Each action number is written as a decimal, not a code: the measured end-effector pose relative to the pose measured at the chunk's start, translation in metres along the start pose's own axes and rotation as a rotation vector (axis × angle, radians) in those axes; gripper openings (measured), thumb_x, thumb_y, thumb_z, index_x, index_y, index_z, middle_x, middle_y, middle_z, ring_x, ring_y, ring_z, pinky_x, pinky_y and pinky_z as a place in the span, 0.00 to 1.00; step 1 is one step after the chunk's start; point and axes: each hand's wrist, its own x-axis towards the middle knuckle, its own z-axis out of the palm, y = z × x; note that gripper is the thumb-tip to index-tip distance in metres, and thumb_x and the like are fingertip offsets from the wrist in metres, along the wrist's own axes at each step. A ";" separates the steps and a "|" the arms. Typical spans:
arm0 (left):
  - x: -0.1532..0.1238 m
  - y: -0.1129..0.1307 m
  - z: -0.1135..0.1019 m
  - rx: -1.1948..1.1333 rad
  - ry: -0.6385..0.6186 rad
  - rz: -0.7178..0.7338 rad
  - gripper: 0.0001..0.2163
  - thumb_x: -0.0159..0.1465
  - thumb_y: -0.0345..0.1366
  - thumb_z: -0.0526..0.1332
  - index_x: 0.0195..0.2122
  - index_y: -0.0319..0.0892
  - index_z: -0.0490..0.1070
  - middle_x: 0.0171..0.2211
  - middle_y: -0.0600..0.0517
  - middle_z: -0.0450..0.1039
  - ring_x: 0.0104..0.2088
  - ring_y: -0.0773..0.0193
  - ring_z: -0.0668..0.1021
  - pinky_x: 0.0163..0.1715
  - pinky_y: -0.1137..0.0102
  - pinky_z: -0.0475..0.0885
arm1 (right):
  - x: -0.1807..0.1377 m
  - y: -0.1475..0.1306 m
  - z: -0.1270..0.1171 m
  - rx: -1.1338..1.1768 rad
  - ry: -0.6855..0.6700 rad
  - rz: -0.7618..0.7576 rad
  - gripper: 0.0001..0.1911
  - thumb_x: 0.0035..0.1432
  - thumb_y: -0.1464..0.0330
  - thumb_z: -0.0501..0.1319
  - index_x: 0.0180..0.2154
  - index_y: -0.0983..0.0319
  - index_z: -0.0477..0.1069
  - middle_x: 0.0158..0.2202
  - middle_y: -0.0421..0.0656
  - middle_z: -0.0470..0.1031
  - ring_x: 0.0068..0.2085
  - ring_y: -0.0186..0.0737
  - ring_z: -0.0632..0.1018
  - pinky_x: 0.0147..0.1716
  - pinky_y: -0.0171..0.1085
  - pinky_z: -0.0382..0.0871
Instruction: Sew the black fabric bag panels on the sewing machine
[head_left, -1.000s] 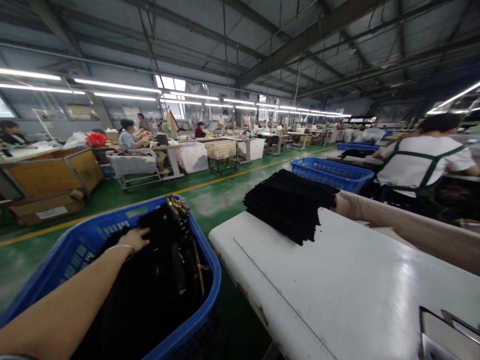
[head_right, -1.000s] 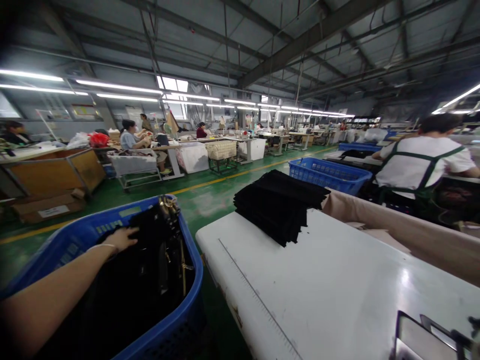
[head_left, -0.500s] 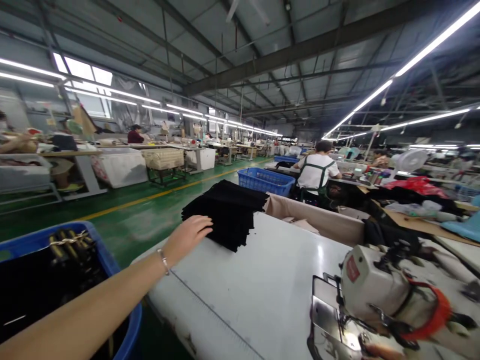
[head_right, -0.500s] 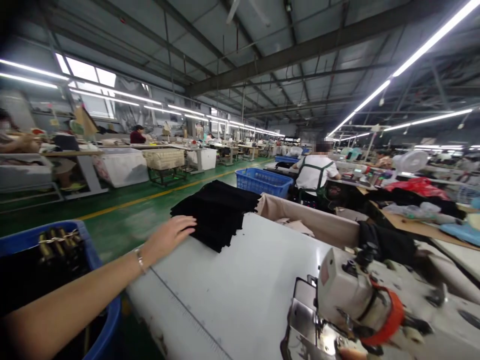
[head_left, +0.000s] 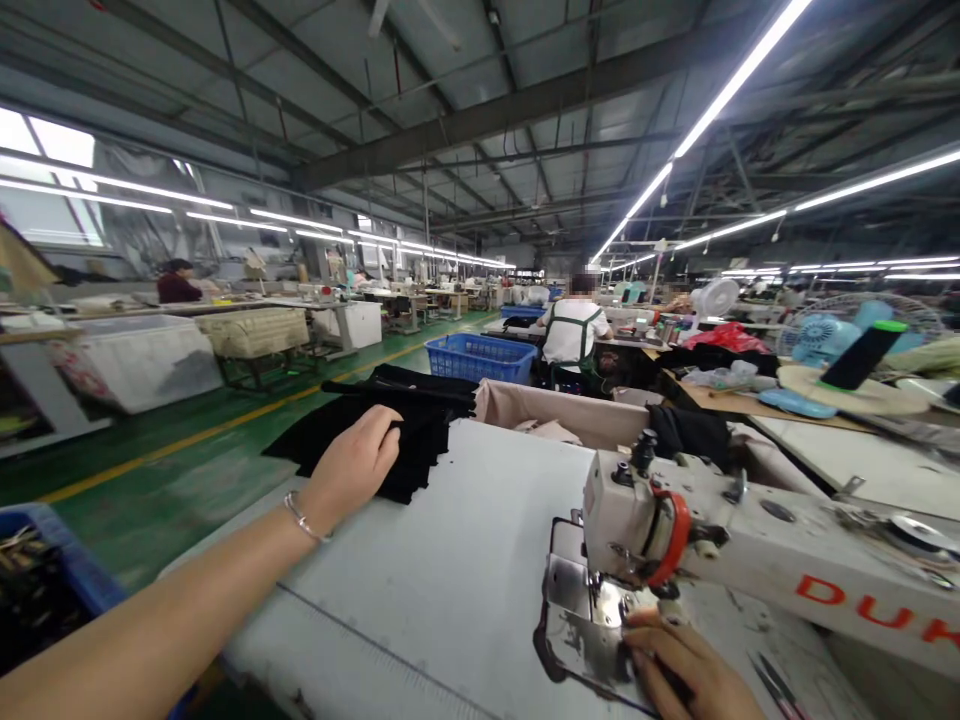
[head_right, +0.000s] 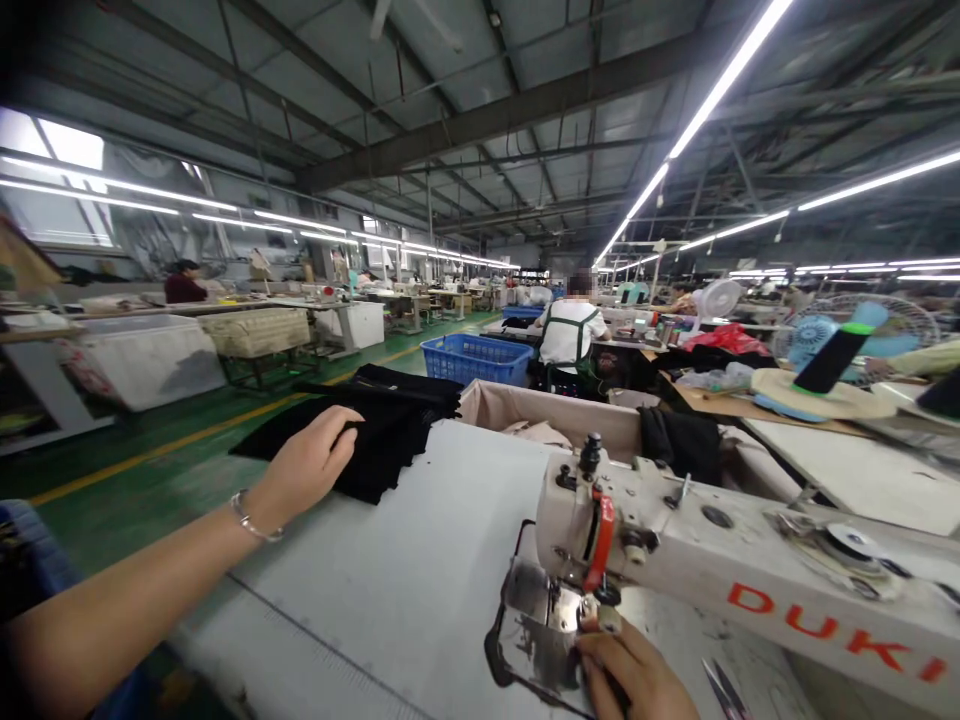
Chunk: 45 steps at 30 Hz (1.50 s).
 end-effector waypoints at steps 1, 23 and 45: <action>-0.011 0.026 -0.006 -0.030 -0.061 0.038 0.15 0.75 0.40 0.48 0.50 0.41 0.71 0.46 0.45 0.75 0.47 0.53 0.78 0.51 0.59 0.72 | 0.002 -0.006 -0.004 0.009 0.029 0.002 0.09 0.66 0.67 0.59 0.43 0.57 0.78 0.43 0.47 0.82 0.44 0.43 0.84 0.43 0.35 0.81; -0.111 0.130 0.089 -0.244 -0.591 0.035 0.06 0.63 0.34 0.63 0.40 0.42 0.77 0.41 0.47 0.75 0.44 0.53 0.77 0.49 0.59 0.70 | -0.008 -0.146 -0.006 0.467 -0.123 0.379 0.20 0.55 0.79 0.68 0.48 0.57 0.75 0.50 0.43 0.78 0.51 0.46 0.76 0.54 0.45 0.71; -0.128 0.156 -0.012 -0.924 -0.624 -0.471 0.17 0.62 0.52 0.67 0.47 0.49 0.79 0.39 0.53 0.81 0.40 0.57 0.82 0.40 0.73 0.78 | 0.022 -0.179 -0.065 0.523 0.190 0.285 0.03 0.60 0.70 0.65 0.35 0.57 0.73 0.38 0.37 0.81 0.38 0.39 0.81 0.38 0.35 0.74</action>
